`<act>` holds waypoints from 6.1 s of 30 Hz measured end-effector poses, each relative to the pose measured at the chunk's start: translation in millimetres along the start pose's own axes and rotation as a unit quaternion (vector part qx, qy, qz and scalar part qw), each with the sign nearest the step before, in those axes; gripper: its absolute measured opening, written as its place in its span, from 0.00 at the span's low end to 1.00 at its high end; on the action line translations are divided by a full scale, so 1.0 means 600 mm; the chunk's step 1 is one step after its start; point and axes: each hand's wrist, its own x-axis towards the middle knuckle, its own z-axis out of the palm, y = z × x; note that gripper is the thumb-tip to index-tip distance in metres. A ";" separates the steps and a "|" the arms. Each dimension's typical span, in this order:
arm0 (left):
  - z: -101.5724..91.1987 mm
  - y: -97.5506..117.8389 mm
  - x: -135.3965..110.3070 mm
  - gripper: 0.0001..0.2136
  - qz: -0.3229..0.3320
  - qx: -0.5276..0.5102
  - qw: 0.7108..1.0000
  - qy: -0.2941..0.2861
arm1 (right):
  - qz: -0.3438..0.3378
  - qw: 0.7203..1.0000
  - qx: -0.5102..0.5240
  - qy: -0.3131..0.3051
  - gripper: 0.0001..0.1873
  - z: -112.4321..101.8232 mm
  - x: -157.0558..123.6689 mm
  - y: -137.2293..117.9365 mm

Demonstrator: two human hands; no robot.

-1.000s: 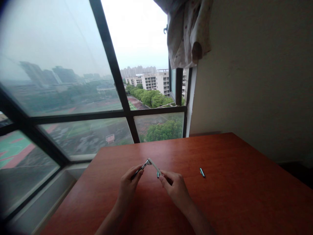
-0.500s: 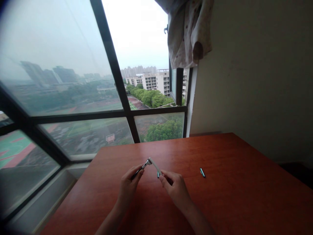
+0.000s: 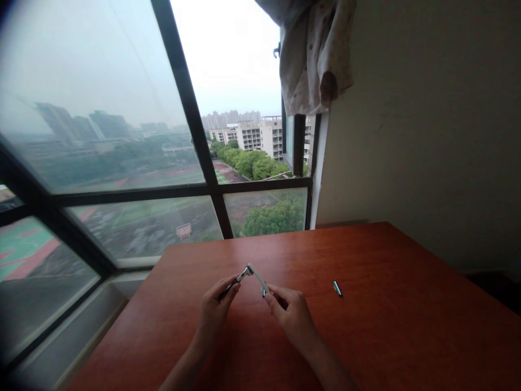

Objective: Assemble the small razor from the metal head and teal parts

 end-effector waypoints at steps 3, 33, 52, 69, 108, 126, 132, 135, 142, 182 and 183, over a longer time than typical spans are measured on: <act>-0.002 0.000 0.001 0.12 0.000 0.005 1.000 0.009 | 0.007 1.000 0.011 -0.012 0.23 0.000 0.000 0.002; -0.004 -0.001 0.001 0.12 0.019 0.008 1.000 0.005 | 0.035 0.997 0.059 -0.020 0.25 0.004 -0.001 0.006; -0.002 -0.001 0.000 0.11 0.001 -0.005 1.000 -0.004 | 0.039 0.997 0.059 -0.029 0.24 0.001 0.000 0.004; -0.002 -0.005 -0.001 0.11 -0.004 -0.010 1.000 0.012 | 0.035 0.997 0.061 -0.033 0.23 0.001 -0.001 0.000; -0.011 -0.007 0.004 0.11 0.007 0.039 0.998 0.046 | -0.015 0.999 -0.036 -0.004 0.20 -0.006 0.002 -0.001; -0.007 0.000 0.007 0.14 -0.005 -0.002 1.000 -0.022 | 0.007 1.000 -0.008 -0.006 0.23 -0.008 0.003 -0.003; -0.014 -0.004 0.012 0.13 0.013 -0.004 1.000 -0.020 | -0.010 1.000 -0.019 -0.017 0.23 -0.011 0.003 -0.003; -0.016 -0.002 0.013 0.13 0.014 -0.008 0.999 -0.036 | -0.013 0.999 -0.033 -0.009 0.22 -0.011 0.003 -0.001; -0.015 0.001 0.012 0.14 0.011 -0.001 0.999 -0.035 | -0.020 0.998 -0.048 0.027 0.22 -0.011 0.005 0.006; -0.013 -0.011 0.011 0.12 0.029 0.021 0.997 -0.073 | -0.048 0.996 -0.078 0.017 0.17 -0.014 0.004 0.009; -0.013 -0.012 0.011 0.12 0.029 0.022 0.997 -0.074 | -0.050 0.995 -0.079 0.017 0.17 -0.015 0.004 0.010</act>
